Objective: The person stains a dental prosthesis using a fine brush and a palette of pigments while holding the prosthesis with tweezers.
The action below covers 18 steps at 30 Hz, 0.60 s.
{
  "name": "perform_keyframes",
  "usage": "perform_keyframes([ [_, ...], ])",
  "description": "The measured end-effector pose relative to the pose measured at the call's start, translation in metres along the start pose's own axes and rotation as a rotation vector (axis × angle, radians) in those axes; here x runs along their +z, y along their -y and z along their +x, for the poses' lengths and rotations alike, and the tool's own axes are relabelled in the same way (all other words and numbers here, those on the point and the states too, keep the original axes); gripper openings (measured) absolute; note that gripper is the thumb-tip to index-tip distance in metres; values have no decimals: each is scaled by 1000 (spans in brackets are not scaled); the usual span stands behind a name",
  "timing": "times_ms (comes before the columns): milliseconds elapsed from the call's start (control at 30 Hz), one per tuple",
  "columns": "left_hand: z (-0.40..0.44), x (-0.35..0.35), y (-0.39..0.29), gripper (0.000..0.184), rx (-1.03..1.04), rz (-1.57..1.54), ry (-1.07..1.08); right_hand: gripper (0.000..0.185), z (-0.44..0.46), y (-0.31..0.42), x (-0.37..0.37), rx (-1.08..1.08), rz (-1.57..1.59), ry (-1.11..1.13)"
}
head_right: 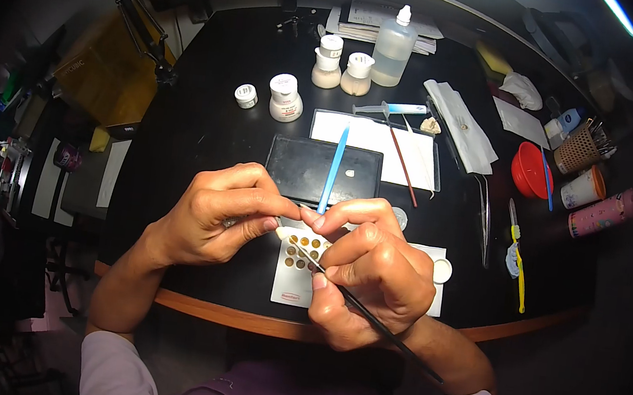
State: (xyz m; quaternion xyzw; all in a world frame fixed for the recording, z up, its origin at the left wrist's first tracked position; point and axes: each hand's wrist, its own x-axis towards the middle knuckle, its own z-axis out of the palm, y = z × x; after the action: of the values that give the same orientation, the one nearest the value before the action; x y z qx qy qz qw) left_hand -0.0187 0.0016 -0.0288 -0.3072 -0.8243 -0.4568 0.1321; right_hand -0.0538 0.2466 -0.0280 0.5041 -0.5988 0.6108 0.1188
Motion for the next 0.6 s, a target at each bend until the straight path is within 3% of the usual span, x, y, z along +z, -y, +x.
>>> perform_keyframes([
  [600,0,-2,-1,22,-12,-11,26,18,-2,0,-1,62,59,-43],
])
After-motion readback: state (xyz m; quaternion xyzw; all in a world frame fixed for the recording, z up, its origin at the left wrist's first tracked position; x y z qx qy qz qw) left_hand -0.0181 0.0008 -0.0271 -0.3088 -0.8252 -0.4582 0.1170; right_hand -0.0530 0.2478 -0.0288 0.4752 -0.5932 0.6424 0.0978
